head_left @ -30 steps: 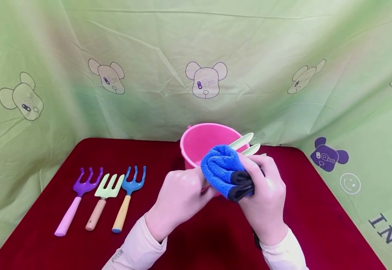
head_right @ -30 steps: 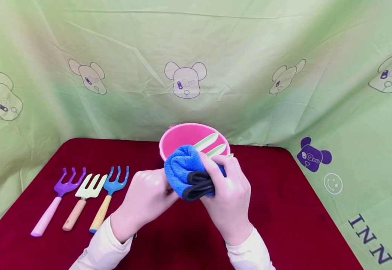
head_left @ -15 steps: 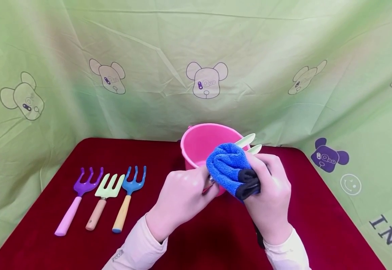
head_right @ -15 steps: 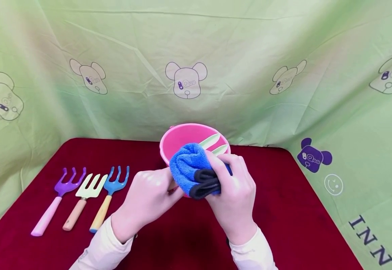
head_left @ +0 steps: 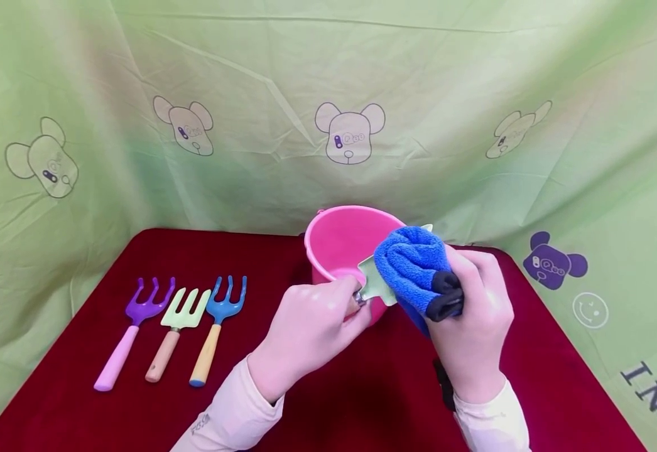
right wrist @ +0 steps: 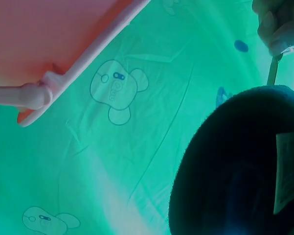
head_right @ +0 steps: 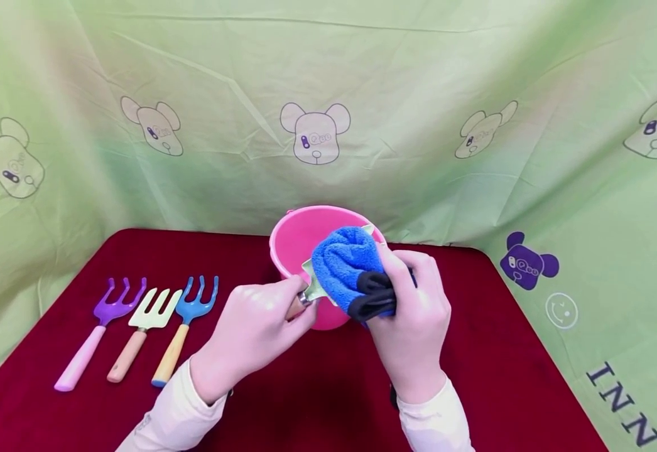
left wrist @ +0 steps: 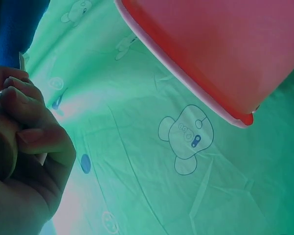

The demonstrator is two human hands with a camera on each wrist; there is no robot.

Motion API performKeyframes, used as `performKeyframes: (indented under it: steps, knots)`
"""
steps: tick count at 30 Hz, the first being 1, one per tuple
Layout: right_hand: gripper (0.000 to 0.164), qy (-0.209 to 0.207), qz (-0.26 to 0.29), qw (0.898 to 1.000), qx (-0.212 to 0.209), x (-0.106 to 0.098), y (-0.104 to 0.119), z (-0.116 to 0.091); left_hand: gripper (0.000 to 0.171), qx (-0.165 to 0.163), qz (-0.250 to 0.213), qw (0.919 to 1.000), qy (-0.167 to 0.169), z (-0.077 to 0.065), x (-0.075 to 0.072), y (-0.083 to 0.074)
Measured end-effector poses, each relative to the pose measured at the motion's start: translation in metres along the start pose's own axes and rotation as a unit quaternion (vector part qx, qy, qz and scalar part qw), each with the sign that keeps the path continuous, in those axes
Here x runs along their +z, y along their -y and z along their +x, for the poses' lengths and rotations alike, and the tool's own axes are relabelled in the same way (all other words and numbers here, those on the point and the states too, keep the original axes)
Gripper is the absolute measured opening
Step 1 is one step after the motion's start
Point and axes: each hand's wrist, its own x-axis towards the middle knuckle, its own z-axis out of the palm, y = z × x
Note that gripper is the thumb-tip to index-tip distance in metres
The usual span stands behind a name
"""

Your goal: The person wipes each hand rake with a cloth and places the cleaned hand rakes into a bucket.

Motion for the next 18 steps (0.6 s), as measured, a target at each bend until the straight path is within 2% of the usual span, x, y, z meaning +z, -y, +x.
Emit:
performKeyframes:
  steps: [18]
  knots:
    - [0.036,-0.029,-0.032,0.998,0.035,-0.0040,-0.0086,0.0073,0.015,-0.005,-0.013,0.9999,0.000,0.0003,0.0005,-0.0020]
